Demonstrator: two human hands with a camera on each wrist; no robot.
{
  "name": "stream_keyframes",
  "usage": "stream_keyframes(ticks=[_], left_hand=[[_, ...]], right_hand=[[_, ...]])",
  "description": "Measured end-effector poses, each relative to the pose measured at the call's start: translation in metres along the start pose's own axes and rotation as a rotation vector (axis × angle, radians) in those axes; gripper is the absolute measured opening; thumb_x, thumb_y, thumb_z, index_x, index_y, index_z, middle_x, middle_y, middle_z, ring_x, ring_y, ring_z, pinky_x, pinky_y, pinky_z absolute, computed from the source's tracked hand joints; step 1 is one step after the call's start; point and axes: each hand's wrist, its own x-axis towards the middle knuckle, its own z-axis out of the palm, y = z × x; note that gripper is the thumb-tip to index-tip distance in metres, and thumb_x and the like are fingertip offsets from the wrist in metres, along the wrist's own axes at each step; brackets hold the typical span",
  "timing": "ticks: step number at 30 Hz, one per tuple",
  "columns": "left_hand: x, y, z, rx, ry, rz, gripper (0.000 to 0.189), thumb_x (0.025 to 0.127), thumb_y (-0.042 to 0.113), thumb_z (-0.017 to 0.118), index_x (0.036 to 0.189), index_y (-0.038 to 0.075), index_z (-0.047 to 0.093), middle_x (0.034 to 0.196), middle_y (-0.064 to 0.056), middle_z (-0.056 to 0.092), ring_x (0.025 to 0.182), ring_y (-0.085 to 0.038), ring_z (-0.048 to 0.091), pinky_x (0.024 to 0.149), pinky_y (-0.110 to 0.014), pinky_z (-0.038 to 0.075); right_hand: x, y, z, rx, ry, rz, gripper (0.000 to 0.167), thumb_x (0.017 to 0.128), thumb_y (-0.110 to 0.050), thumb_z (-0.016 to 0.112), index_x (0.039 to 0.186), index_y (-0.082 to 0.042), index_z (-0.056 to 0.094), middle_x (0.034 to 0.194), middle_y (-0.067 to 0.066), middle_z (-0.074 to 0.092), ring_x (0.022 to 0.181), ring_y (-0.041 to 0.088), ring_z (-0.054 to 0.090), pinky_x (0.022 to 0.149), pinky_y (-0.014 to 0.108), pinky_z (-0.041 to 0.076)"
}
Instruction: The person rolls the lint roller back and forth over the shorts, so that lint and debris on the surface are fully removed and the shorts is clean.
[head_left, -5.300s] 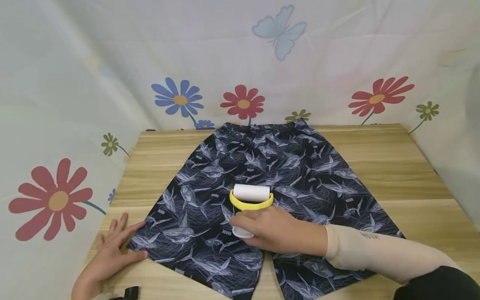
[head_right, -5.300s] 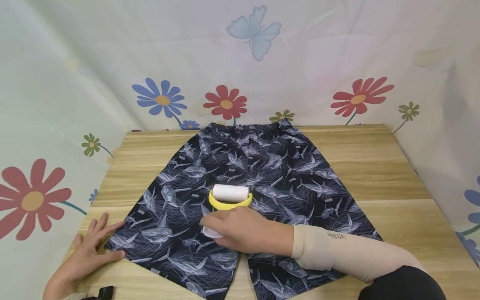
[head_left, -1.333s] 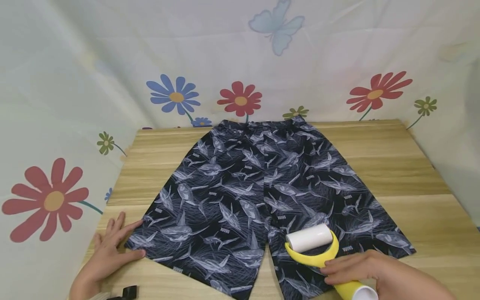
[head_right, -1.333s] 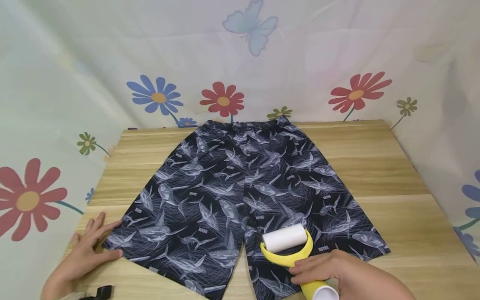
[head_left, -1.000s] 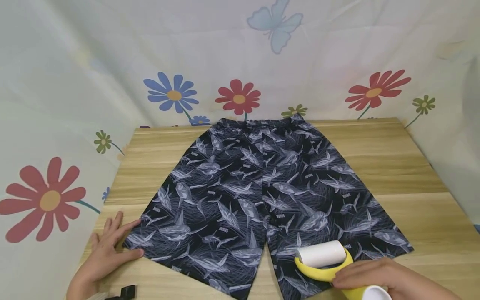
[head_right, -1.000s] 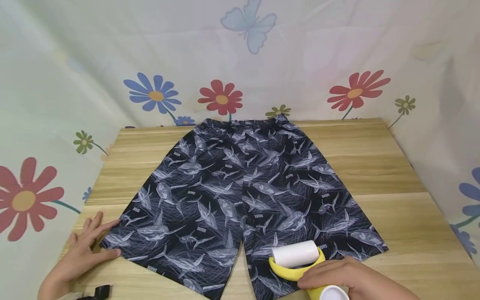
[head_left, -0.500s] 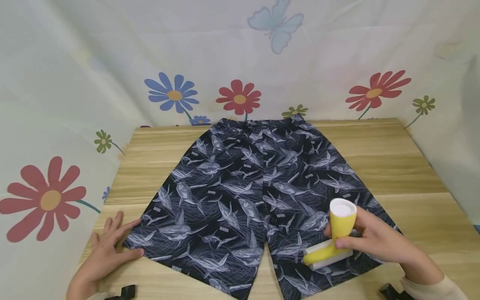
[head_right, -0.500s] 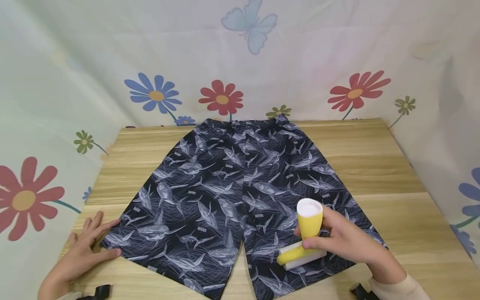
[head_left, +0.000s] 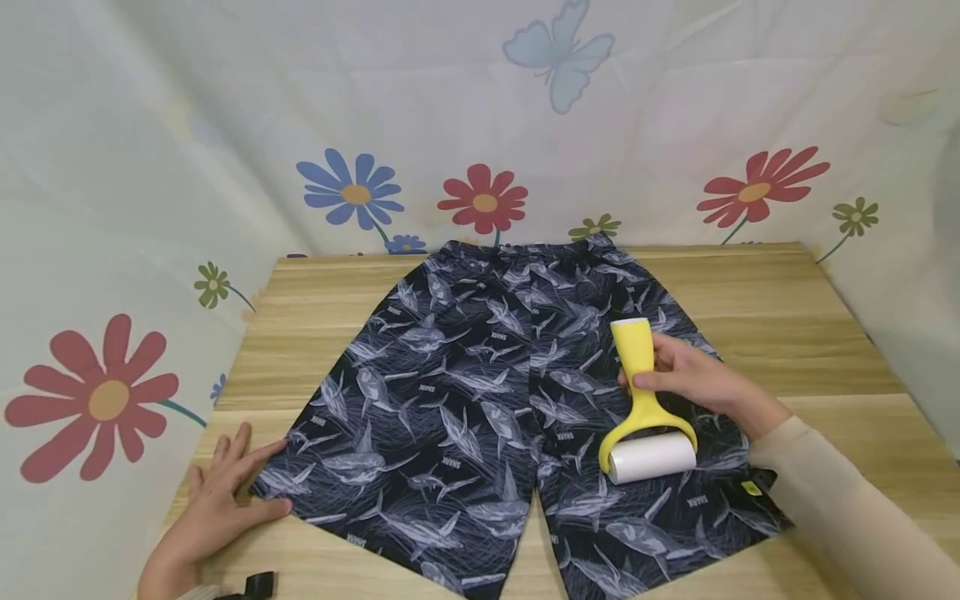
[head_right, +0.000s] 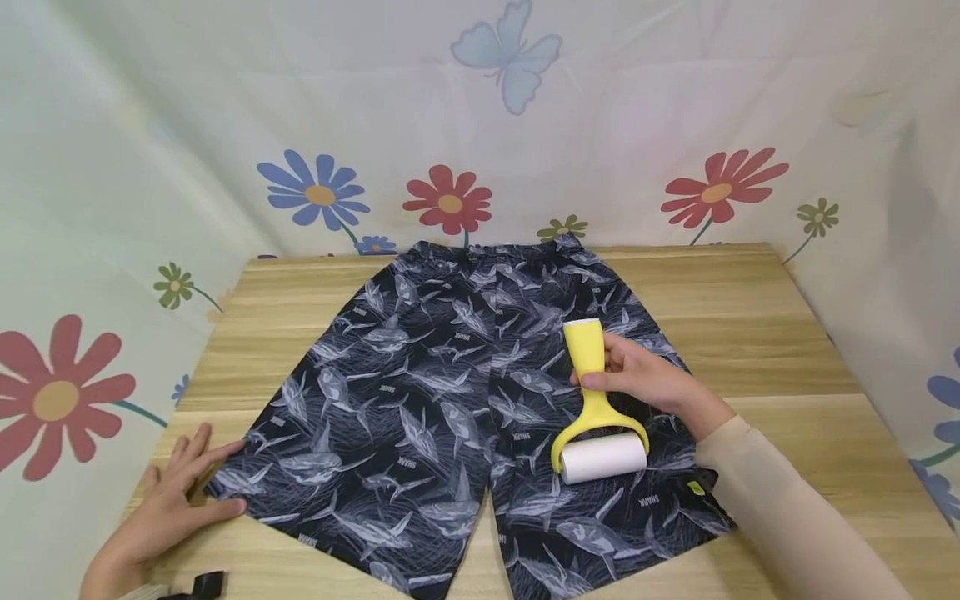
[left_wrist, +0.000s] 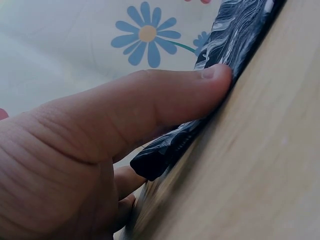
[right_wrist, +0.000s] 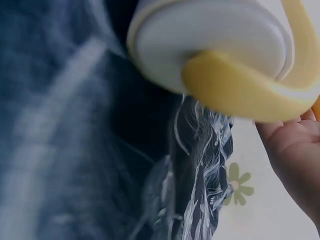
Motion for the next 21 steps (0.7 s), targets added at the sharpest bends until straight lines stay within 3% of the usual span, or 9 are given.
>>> stream_keyframes(ticks=[7,12,18,21], left_hand=[[0.0,0.0,0.001,-0.011,-0.004,0.0,0.086,0.081,0.023,0.092,0.156,0.014,0.051,0.171,-0.034,0.0,0.153,-0.058,-0.017,0.108,-0.074,-0.031],[0.0,-0.001,0.001,-0.019,-0.011,-0.008,0.086,0.082,0.025,0.092,0.157,0.014,0.05,0.172,-0.033,-0.002,0.154,-0.057,-0.019,0.108,-0.073,-0.032],[0.001,-0.001,0.001,-0.023,-0.01,-0.009,0.086,0.083,0.027,0.091,0.158,0.015,0.049,0.172,-0.032,-0.002,0.154,-0.055,-0.02,0.107,-0.072,-0.032],[0.002,0.0,0.002,-0.022,-0.01,-0.006,0.086,0.083,0.028,0.091,0.157,0.015,0.05,0.172,-0.032,-0.002,0.154,-0.056,-0.02,0.107,-0.073,-0.032]], right_hand=[[0.034,-0.009,-0.015,0.033,-0.018,0.043,0.061,0.104,-0.002,0.062,0.15,0.014,0.027,0.118,0.029,0.065,0.102,0.027,0.069,0.087,0.034,0.06],[0.062,-0.02,-0.025,0.035,0.006,0.015,0.06,0.105,-0.001,0.062,0.153,0.008,0.028,0.121,0.023,0.067,0.111,0.032,0.067,0.091,0.034,0.059],[0.093,-0.032,-0.041,-0.028,0.06,0.021,0.047,0.104,-0.001,0.063,0.144,0.002,0.037,0.109,0.008,0.069,0.093,0.021,0.067,0.074,0.035,0.057],[0.105,-0.035,-0.05,-0.05,0.088,0.045,0.046,0.104,-0.001,0.063,0.143,0.001,0.038,0.107,0.008,0.068,0.09,0.019,0.066,0.073,0.035,0.057]])
